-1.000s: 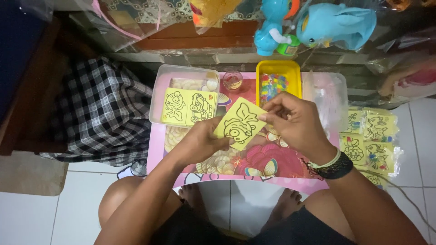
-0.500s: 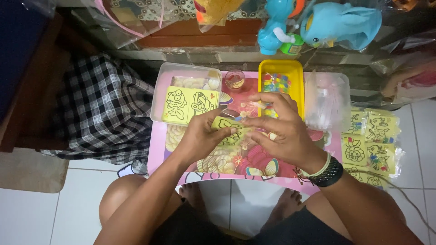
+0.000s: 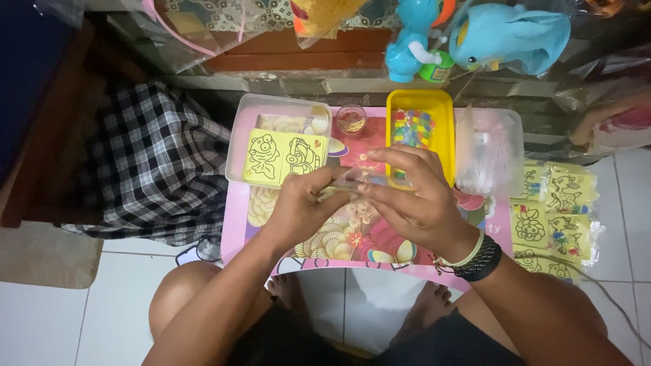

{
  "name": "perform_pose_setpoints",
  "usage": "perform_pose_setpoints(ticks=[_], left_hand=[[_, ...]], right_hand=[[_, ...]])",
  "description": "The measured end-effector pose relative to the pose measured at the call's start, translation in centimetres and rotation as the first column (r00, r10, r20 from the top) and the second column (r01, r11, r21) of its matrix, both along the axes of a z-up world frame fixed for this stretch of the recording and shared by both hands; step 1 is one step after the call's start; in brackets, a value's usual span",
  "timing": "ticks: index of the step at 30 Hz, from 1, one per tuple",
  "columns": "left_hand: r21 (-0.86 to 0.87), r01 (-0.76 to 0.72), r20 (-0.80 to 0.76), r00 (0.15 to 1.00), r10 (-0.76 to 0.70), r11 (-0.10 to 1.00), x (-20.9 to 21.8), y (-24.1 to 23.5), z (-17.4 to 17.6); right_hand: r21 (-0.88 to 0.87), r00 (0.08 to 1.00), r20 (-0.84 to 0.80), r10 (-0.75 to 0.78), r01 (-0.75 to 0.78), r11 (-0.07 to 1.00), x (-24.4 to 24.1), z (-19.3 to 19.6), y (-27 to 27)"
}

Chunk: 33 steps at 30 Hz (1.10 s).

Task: The person sits on the floor and packs small yellow paper cutouts with cartoon designs into clear plastic bags. They add colorful beads from a yellow tray into each bag, seal the bags, and place them on the floor.

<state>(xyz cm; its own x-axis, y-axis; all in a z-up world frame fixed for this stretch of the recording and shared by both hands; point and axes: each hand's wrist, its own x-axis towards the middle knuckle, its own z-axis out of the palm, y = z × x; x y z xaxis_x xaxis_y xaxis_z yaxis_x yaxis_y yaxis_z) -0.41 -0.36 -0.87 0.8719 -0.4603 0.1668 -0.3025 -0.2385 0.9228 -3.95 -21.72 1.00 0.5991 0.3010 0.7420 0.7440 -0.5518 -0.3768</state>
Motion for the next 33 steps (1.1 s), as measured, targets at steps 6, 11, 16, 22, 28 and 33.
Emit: perform_pose_setpoints(ticks=[6,11,16,22,28,33], left_hand=[[-0.061,0.028,-0.105,0.994,-0.034,0.998,-0.2,-0.5,-0.1],[0.270,0.124,-0.294,0.955,-0.041,0.955,0.0,-0.7,1.5],[0.498,0.089,-0.254,0.966,0.047,0.862,1.3,-0.8,1.7],[0.584,-0.001,-0.204,0.968,0.148,0.812,2.2,0.0,0.7],[0.549,-0.090,-0.211,0.947,0.242,0.831,3.1,2.0,-1.9],[0.540,-0.108,-0.206,0.945,0.256,0.835,2.2,2.0,0.2]], right_hand=[[0.086,0.980,-0.200,0.012,0.006,0.996,0.2,-0.4,0.1],[0.124,0.915,-0.399,-0.052,0.110,0.986,0.5,-1.1,-1.1],[0.151,0.845,-0.534,0.032,0.058,0.987,1.5,-1.9,-2.8],[0.224,0.808,-0.588,-0.040,0.211,0.951,5.3,-3.1,-7.7],[-0.541,0.722,-0.473,-0.505,0.215,0.813,7.8,-13.6,-11.3],[-0.678,0.695,-0.304,-0.651,0.323,0.661,9.5,-14.4,-9.2]])
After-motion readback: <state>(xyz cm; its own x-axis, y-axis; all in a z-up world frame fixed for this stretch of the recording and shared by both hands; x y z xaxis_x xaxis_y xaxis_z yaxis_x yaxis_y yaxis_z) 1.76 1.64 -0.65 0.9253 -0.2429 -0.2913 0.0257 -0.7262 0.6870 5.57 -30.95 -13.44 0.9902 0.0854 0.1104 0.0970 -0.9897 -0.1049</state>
